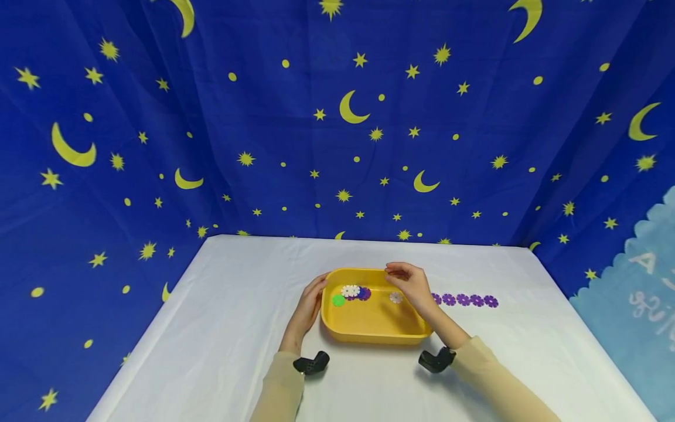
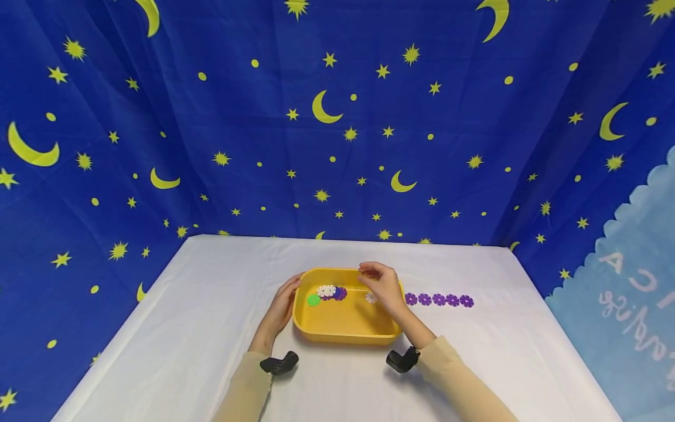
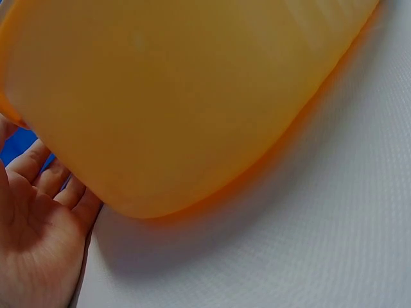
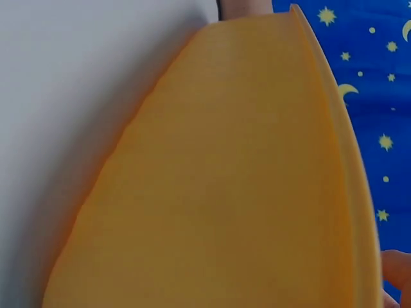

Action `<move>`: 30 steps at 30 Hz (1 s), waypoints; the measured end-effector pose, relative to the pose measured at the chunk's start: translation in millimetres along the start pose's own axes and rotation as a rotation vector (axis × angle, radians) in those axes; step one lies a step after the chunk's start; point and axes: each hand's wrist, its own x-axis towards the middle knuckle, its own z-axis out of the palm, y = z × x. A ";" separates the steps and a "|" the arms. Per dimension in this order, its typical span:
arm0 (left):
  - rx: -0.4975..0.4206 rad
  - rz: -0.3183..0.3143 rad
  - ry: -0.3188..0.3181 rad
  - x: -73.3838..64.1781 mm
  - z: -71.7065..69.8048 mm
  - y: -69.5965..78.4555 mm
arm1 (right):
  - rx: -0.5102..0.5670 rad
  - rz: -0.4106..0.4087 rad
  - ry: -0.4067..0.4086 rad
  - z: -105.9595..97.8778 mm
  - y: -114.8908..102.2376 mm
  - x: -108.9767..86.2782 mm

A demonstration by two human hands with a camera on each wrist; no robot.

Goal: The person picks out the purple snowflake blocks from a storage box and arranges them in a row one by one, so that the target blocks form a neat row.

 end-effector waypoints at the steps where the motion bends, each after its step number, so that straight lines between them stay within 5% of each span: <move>1: 0.002 -0.001 0.001 -0.2 0.0 0.0 | 0.012 0.005 -0.010 3.9 0.4 1.0; 16: -0.011 -0.003 0.013 -0.5 0.4 1.4 | -0.022 -0.086 -0.082 43.0 10.1 13.6; 30: -0.011 0.007 0.006 0.2 0.3 0.1 | -0.159 -0.026 -0.088 53.5 25.9 10.9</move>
